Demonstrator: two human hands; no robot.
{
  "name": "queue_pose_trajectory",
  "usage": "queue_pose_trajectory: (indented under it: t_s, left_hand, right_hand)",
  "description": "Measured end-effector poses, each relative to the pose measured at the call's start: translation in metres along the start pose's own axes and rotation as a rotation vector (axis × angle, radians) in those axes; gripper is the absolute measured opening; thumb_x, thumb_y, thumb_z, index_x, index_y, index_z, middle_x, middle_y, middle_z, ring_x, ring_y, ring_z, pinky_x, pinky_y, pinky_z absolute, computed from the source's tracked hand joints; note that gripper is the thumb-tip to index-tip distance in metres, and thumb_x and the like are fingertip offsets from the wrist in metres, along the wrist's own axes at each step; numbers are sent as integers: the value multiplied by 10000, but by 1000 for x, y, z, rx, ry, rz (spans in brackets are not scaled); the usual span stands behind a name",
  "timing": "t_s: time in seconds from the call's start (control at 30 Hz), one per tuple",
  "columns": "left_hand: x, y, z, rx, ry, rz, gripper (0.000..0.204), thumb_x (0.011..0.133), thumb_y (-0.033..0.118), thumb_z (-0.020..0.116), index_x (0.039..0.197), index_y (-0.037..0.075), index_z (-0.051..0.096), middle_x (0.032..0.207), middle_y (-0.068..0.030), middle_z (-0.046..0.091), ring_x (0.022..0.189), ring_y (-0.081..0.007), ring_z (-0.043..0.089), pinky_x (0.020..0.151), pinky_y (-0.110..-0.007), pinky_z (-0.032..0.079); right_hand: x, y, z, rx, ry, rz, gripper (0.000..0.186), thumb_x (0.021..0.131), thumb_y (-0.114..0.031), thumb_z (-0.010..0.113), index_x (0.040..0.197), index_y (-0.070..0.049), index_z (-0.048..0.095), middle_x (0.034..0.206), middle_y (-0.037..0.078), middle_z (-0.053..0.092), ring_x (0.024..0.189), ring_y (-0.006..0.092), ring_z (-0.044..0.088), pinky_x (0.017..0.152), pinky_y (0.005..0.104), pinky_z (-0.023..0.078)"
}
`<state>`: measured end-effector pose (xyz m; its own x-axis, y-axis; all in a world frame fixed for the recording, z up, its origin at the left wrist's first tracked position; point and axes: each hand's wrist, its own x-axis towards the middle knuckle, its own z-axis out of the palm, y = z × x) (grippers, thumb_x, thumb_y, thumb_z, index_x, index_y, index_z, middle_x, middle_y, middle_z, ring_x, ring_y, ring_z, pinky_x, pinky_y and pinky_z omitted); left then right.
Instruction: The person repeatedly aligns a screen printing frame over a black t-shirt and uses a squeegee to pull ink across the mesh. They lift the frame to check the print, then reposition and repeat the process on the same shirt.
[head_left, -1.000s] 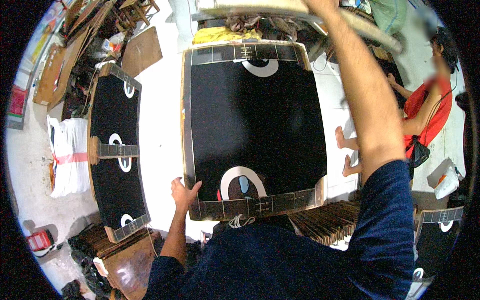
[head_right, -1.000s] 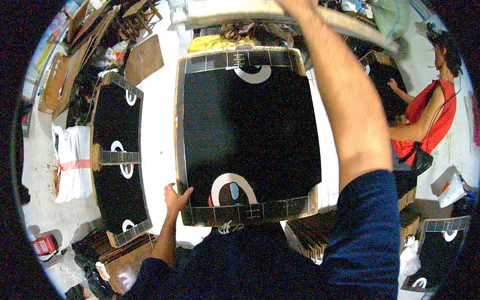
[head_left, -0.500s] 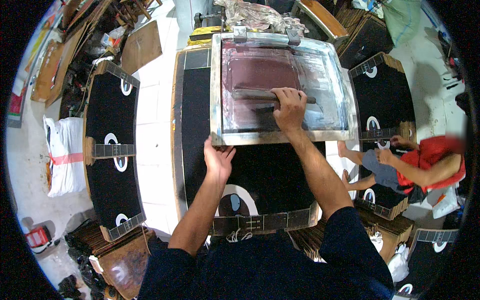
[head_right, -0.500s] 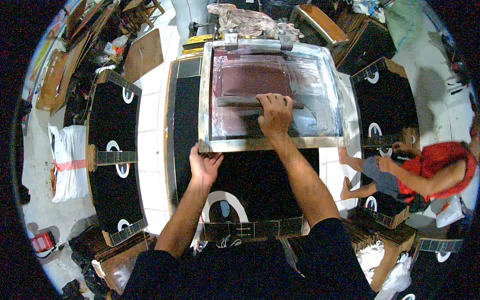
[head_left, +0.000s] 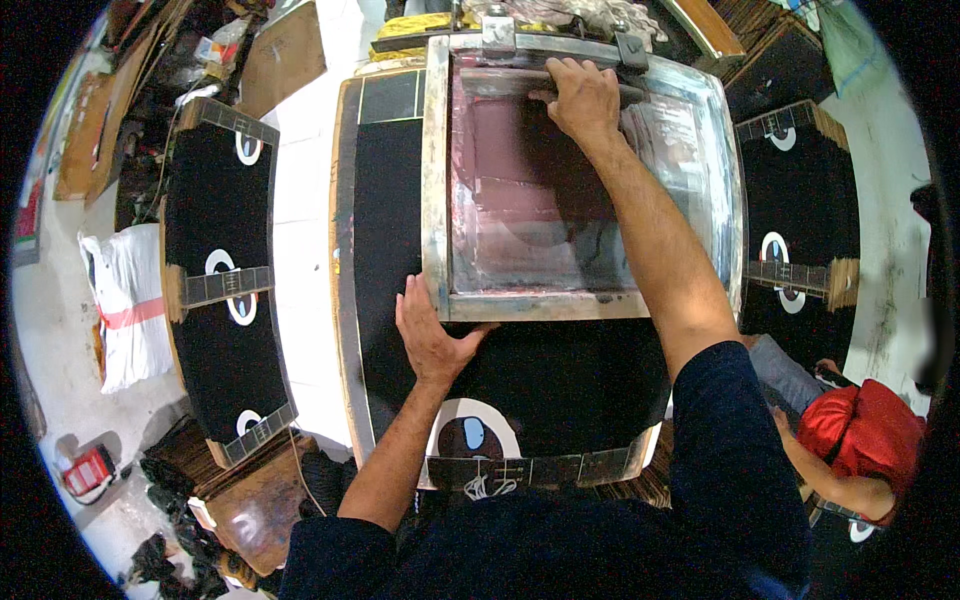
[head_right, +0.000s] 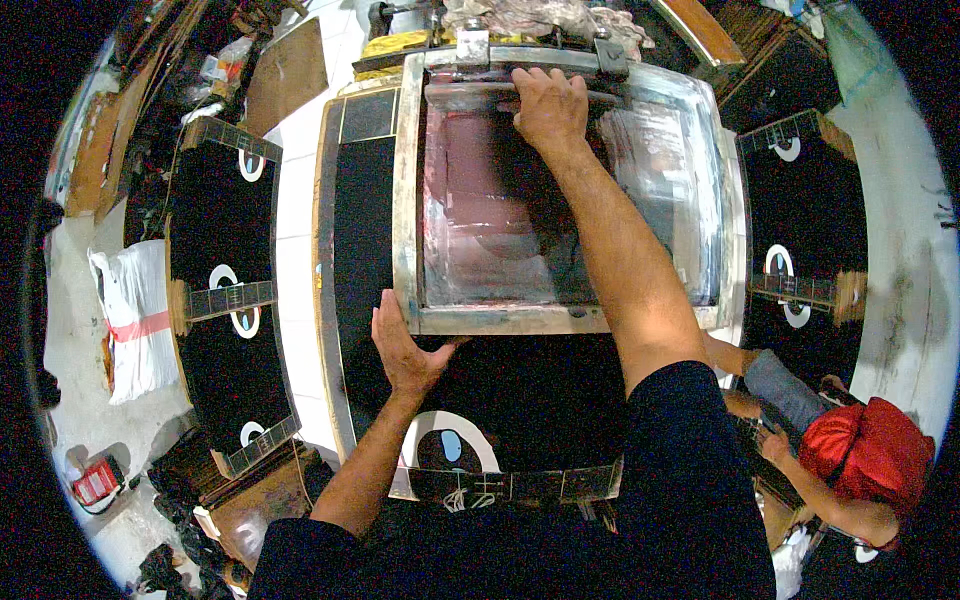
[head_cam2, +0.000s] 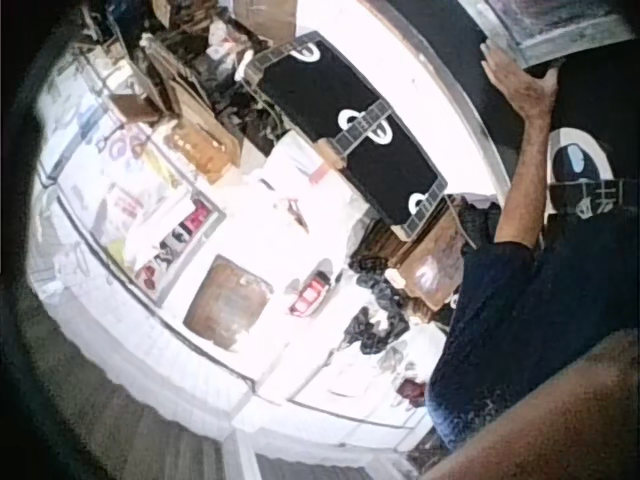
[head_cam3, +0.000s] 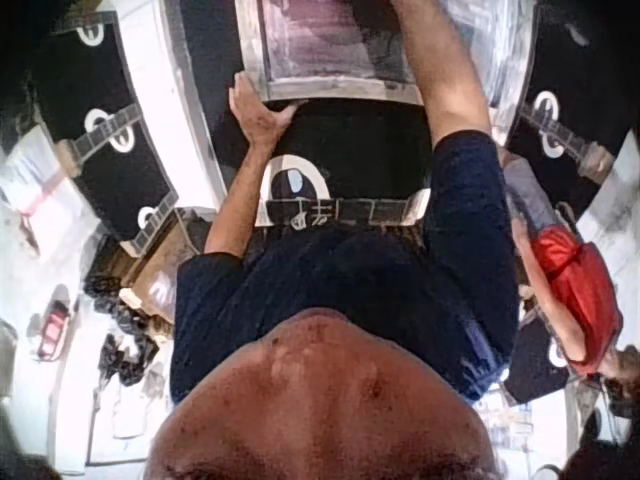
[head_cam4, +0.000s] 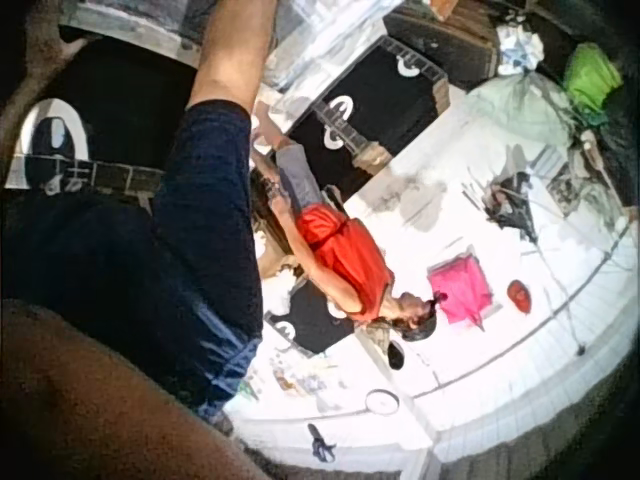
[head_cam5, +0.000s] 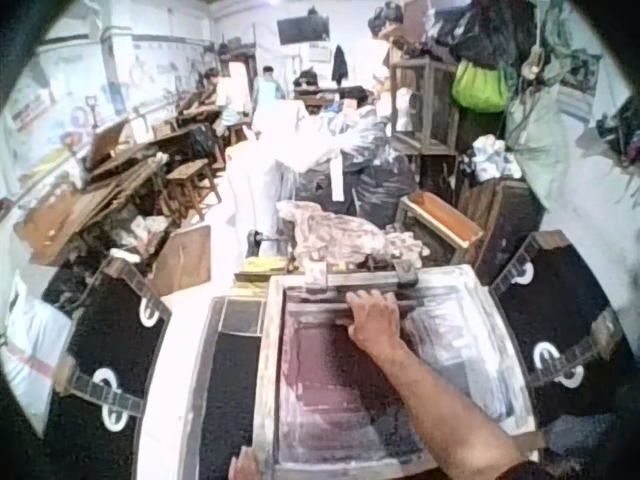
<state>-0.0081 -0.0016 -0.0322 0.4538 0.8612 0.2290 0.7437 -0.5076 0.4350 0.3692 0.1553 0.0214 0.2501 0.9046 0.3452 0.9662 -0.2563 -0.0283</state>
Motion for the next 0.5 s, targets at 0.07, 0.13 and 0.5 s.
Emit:
queue_pose_trajectory:
  t_s: [0.07,0.13,0.5]
  left_hand:
    - [0,0,0,6,-18,-20,1311,629,583,926,1570,-50,267,1587,-263,375,1474,-419,365,1223,-570,269]
    - [1,0,-2,2,-16,-6,1276,673,623,889,1560,-56,272,1570,-243,384,1495,-400,340,1219,-583,270]
    - [2,0,-1,23,-31,-18,1249,689,590,897,1561,-48,273,1569,-235,377,1513,-383,319,1222,-582,268]
  right_hand:
    - [-20,-4,-6,-37,33,-33,420,722,-182,819,1106,-157,652,1031,24,690,1018,260,655,860,469,479]
    - [-50,-13,-22,-51,9,-38,462,676,-173,844,1101,-162,663,1022,16,687,1016,255,649,844,454,477]
    - [-10,4,-17,3,2,11,441,733,-192,808,1147,-127,670,1062,49,707,1020,292,662,824,469,469]
